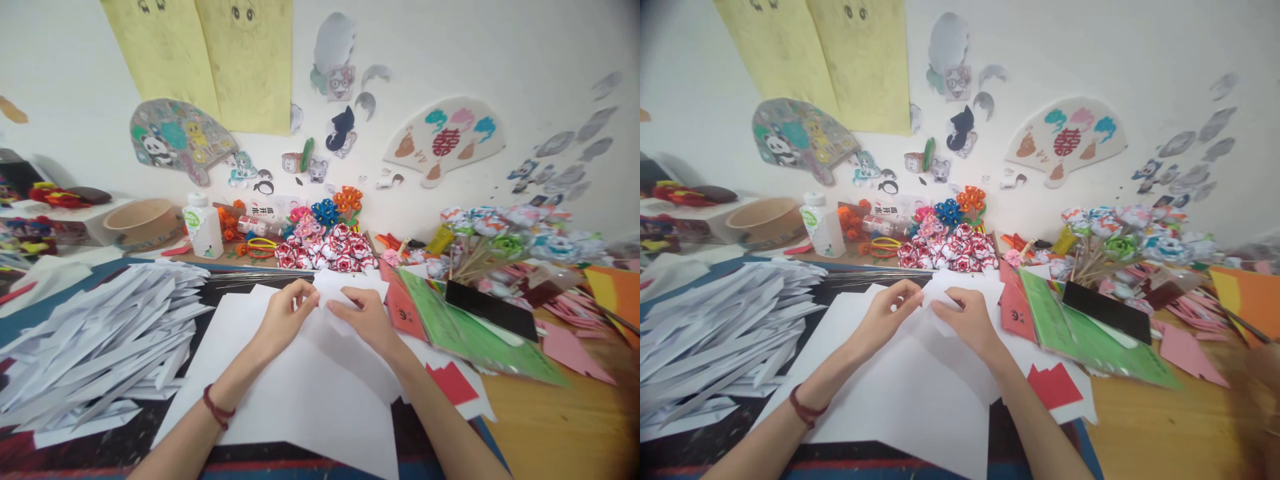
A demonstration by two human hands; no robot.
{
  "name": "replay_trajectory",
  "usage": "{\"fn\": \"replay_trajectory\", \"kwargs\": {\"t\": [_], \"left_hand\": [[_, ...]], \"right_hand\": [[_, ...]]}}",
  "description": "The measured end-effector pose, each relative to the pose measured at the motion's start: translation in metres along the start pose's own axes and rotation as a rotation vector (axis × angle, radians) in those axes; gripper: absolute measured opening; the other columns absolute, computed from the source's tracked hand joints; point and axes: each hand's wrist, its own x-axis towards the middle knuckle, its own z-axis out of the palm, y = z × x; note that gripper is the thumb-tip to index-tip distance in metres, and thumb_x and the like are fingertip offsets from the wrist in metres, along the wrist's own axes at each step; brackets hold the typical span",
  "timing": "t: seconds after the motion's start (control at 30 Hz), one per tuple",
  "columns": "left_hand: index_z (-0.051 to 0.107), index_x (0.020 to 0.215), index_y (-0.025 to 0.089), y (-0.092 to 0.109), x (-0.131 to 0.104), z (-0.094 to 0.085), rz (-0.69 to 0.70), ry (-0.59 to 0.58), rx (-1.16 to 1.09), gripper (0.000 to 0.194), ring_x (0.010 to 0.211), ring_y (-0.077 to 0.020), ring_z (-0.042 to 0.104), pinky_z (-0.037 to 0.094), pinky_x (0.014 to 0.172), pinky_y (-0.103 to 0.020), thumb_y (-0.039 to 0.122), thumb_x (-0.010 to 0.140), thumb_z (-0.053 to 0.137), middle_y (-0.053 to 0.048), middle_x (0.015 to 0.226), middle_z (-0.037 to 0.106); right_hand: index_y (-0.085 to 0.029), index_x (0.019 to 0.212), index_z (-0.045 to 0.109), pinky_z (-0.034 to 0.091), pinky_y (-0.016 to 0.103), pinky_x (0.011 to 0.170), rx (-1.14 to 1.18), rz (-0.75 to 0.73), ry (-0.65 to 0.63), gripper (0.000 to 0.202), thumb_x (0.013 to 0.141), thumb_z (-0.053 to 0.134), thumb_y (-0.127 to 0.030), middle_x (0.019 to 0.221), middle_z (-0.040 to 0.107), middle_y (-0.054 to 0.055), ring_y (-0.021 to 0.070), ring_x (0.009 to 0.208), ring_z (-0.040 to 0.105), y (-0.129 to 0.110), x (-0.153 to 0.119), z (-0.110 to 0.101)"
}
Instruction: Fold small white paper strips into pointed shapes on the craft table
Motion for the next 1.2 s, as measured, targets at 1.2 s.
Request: {"fn": "replay_trajectory", "kwargs": {"t": [1.2], "left_hand": [[0.057, 0.082, 0.018, 0.004, -0.002, -0.001, -0.033, 0.034, -0.025, 0.016, 0.058, -0.0104, 0.049, 0.035, 0.055, -0.021, 0.033, 0.083, 0.054, 0.001, 0.069, 0.06]], "right_hand": [[-0.016, 0.064, 0.054, 0.034, 0.023, 0.056, 0.103, 0.037, -0.122, 0.023, 0.078, 0.061, -0.033, 0.064, 0.048, -0.001, 0.0119, 0.061, 0.044, 0.001, 0.004, -0.01]]}}
